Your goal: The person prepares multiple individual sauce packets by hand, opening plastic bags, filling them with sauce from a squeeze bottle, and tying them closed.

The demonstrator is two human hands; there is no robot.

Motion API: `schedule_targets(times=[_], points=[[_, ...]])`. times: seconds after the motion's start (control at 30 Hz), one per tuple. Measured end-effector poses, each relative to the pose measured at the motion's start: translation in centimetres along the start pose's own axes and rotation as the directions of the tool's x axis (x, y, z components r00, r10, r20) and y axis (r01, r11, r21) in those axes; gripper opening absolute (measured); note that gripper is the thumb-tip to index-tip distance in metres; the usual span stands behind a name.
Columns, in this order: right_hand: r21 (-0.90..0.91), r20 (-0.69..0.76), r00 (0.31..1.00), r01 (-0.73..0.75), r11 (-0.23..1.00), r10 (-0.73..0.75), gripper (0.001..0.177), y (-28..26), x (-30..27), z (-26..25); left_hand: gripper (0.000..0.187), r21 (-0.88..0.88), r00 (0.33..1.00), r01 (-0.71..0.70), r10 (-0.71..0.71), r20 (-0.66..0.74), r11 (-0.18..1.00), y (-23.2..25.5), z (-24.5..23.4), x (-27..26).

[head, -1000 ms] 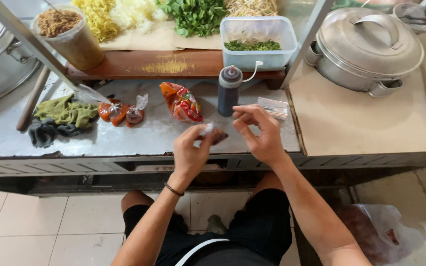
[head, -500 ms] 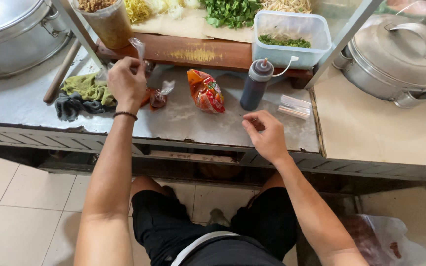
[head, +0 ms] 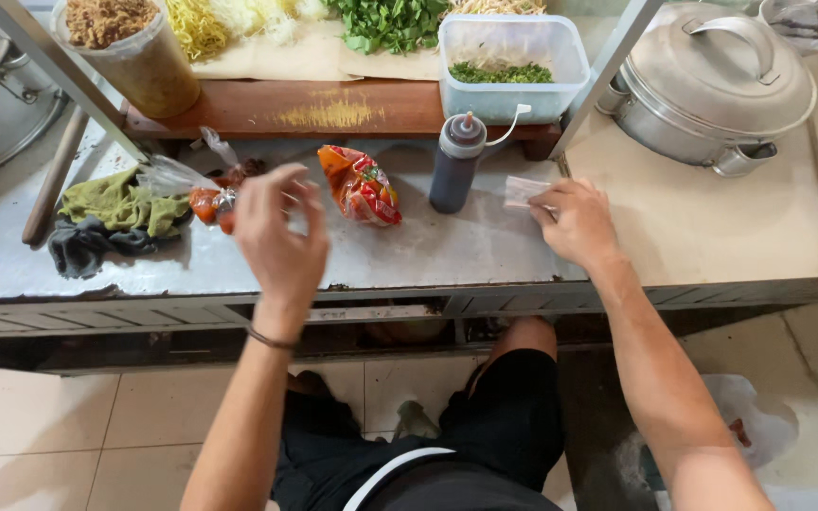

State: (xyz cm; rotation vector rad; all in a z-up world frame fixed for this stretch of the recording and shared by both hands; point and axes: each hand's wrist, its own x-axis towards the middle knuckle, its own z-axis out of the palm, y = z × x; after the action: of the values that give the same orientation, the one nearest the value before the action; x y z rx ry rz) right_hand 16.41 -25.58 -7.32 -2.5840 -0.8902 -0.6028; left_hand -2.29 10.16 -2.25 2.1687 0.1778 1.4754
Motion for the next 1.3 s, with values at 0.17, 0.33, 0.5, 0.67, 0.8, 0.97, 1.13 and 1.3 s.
schedule_targets(times=[0.17, 0.33, 0.5, 0.67, 0.8, 0.97, 1.13, 1.3], points=[[0.099, -0.037, 0.999, 0.021, 0.995, -0.018, 0.011, 0.2, 0.3, 0.5, 0.025, -0.332, 0.939, 0.017, 0.099, 0.329, 0.943, 6.9, 4.6, -5.5], [0.331, 0.010, 1.000, -0.018, 0.944, 0.016, 0.006, -2.4, 0.6, -0.8, 0.044, -0.267, 0.770, 0.023, 0.153, 0.620, 0.963, 10.9, 9.8, -6.8], [0.455, 0.042, 0.998, -0.057, 0.889, 0.042, 0.007, -2.4, -0.3, -0.7, 0.063, -0.177, 0.723, -0.009, 0.129, 0.678, 0.984, 10.7, 16.4, -8.1], [0.579, -0.066, 0.983, -0.101, 0.809, 0.170, 0.007, -1.0, -0.4, -0.6, 0.024, -0.048, 0.772, -0.066, 0.082, 0.631, 0.997, 8.6, 20.7, -9.9], [0.791, -0.190, 0.871, -0.137, 0.596, 0.453, 0.010, -0.5, 0.2, -2.1, 0.015, 0.021, 0.820, -0.103, 0.073, 0.568, 0.994, 7.9, 20.7, -10.0], [0.897, -0.186, 0.793, -0.103, 0.429, 0.580, 0.009, 0.2, 0.7, -2.5, 0.035, -0.038, 0.837, -0.015, 0.033, 0.546, 0.999, 10.8, 16.4, -7.4], [0.959, -0.054, 0.807, -0.122, 0.256, 0.588, 0.010, -3.3, -0.5, -4.3, 0.022, -0.349, 0.961, 0.149, -0.052, 0.272, 0.925, 13.8, 11.2, -6.0], [0.966, -0.065, 0.833, -0.085, 0.245, 0.549, 0.014, -7.2, -2.0, -4.2, 0.048, -0.507, 0.952, 0.263, -0.137, 0.272, 0.821, 15.9, 9.1, -4.3]])
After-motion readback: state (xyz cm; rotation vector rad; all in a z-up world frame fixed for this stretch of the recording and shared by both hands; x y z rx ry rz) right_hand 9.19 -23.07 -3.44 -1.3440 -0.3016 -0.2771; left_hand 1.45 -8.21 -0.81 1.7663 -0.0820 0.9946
